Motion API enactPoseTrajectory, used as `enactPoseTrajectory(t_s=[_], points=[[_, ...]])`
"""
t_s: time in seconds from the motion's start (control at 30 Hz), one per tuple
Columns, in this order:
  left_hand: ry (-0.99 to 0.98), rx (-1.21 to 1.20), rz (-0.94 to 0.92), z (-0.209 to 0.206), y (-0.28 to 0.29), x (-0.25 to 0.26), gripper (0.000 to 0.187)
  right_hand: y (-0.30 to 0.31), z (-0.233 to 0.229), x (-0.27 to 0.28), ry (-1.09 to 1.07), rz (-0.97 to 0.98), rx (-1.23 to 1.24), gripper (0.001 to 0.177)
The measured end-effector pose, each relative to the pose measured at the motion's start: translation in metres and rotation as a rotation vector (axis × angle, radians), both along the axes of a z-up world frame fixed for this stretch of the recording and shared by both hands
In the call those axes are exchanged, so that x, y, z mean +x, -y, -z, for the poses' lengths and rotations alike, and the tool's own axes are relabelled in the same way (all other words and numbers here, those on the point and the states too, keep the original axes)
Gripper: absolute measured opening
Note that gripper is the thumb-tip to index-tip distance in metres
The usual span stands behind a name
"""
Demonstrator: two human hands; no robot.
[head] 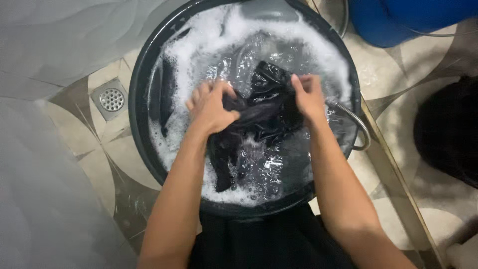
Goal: The person washes dark clothing by hand in a basin of soapy water, scrubbing and rinsing the fabric before transferring it to a basket.
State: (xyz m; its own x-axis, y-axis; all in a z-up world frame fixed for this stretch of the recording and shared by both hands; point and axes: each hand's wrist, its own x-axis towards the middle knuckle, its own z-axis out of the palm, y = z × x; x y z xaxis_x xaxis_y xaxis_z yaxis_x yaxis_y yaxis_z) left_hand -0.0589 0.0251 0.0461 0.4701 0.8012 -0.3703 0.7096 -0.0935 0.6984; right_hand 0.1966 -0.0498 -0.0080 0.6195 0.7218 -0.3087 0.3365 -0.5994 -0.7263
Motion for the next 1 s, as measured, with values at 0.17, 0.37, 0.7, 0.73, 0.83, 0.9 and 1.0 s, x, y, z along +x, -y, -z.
enactPoseTrajectory(t_s=[0.17,0.37,0.7,0.73,0.83,0.9,1.0], points=[[-0.122,0.003,0.280,0.026,0.047,0.038,0.079,0.023,0.062,-0.042,0.922,-0.351,0.053,0.080],[-0.124,-0.056,0.166,0.086,0.031,0.045,0.051,0.010,0.082,-0.016,0.023,-0.788,0.228,0.059],[1.646,-0.817,-0.420,0.060,0.015,0.054,0.050,0.019,-0.019,-0.134,0.040,0.063,0.684,0.043],[1.618,-0.740,-0.349,0.059,0.017,0.059,0.049,0.029,-0.023,-0.145,0.495,-0.080,0.719,0.034],[1.263,-0.799,-0.683,0.061,0.028,0.058,0.035,0.025,-0.009,-0.141,0.095,-0.127,0.633,0.038],[1.033,-0.829,-0.856,0.072,0.030,0.060,0.030,-0.016,0.002,-0.097,-0.176,0.086,0.458,0.033],[0.984,-0.944,-0.874,0.109,0.011,0.068,0.027,-0.001,-0.004,-0.109,0.179,-0.065,0.563,0.028]])
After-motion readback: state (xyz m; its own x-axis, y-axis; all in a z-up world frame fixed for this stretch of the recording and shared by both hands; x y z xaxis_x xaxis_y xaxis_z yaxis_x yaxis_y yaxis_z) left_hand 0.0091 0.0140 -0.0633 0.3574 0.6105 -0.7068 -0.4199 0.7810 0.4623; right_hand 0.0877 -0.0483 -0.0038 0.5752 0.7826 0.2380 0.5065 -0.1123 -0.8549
